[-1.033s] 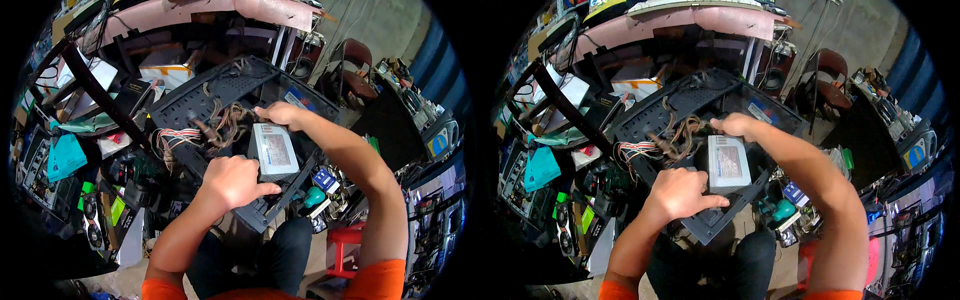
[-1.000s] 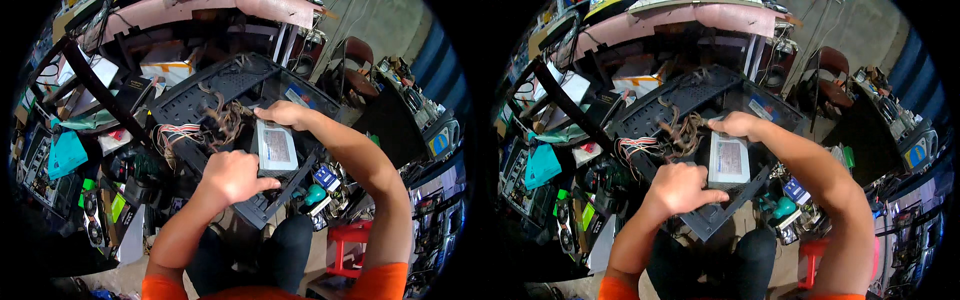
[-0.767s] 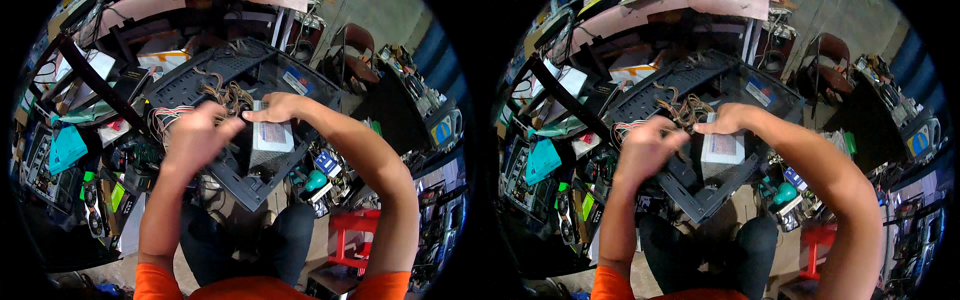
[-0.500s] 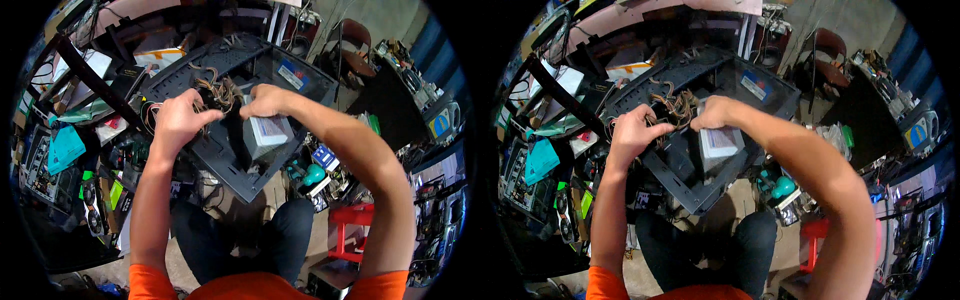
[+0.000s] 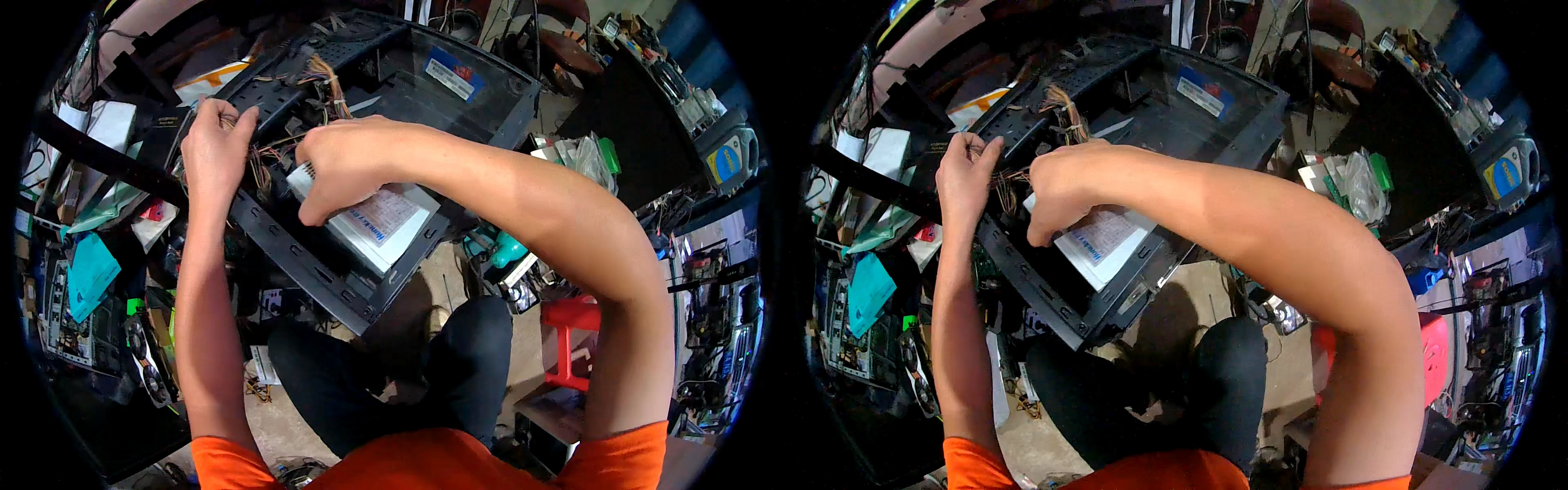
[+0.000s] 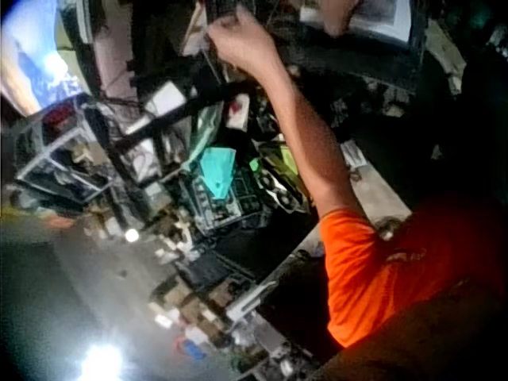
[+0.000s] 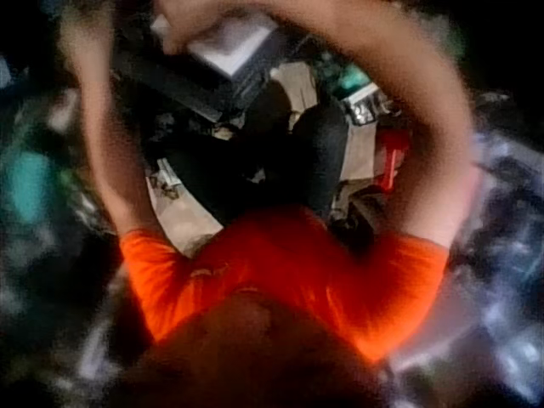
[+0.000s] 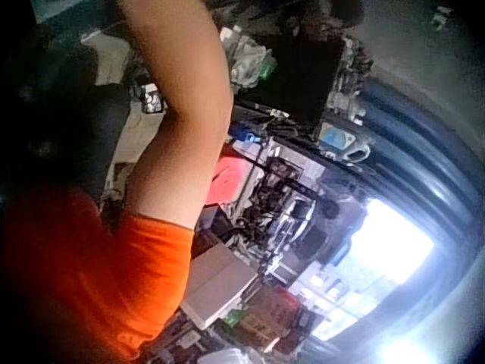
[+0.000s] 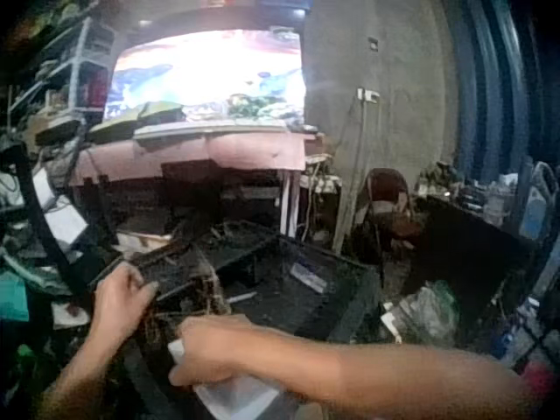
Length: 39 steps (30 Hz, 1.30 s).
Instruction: The person removes the side panel of a computer case using a screwdriver, then removes the power supply unit. They place the power supply aside and later reinstall it into the case, securing it with screws.
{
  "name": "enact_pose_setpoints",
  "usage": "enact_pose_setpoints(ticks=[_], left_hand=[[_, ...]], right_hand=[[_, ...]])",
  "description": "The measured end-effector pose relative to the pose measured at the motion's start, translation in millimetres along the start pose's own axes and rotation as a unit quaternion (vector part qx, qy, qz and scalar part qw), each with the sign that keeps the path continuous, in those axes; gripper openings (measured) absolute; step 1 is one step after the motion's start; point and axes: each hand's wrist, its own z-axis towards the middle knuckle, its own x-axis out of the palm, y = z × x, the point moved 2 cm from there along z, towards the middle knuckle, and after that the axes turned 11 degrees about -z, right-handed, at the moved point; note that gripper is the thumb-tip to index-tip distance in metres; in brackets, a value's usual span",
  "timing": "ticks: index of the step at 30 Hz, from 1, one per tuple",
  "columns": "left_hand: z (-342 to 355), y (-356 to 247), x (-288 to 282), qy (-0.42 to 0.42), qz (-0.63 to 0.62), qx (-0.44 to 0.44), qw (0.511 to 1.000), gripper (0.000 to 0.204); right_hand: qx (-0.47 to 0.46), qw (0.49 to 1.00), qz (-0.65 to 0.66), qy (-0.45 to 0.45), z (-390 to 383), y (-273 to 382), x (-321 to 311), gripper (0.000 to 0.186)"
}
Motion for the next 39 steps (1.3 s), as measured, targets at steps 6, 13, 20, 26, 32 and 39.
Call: enact_pose_setpoints(ticks=[6, 13, 20, 26, 32, 39], left_hand=[[4.8, 2.7, -2.9, 0.012, 0.012, -0.008, 1.000, 0.032], [2.6, 1.1, 0.1, 0.039, 0.020, 0.001, 0.999, 0.032], [6.5, 8.5, 1.6, 0.043, 0.039, 0.022, 0.998, 0.035], [3.9, 0.0, 5.6, 0.059, 0.055, 0.030, 0.996, 0.035], [2.2, -6.2, -0.9, 0.061, 0.011, 0.062, 0.996, 0.035], [-20.4, -47.8, -10.8, 0.128, 0.055, 0.071, 0.988, 0.034]], right_hand=[[-0.067, 0.995, 0.053, 0.048, 7.8, 14.5, 5.8, 0.045], [-0.205, 0.931, 0.284, 0.102, 13.2, -15.5, 14.4, 0.051], [-0.223, 0.975, -0.015, -0.021, 9.8, -1.6, 18.8, 0.057], [-0.166, 0.981, 0.038, -0.092, -4.1, -4.2, 30.0, 0.054], [-0.185, 0.977, 0.037, -0.098, 6.3, 0.1, 30.2, 0.049], [-0.107, 0.877, 0.151, -0.443, -51.4, -20.4, 33.6, 0.036]])
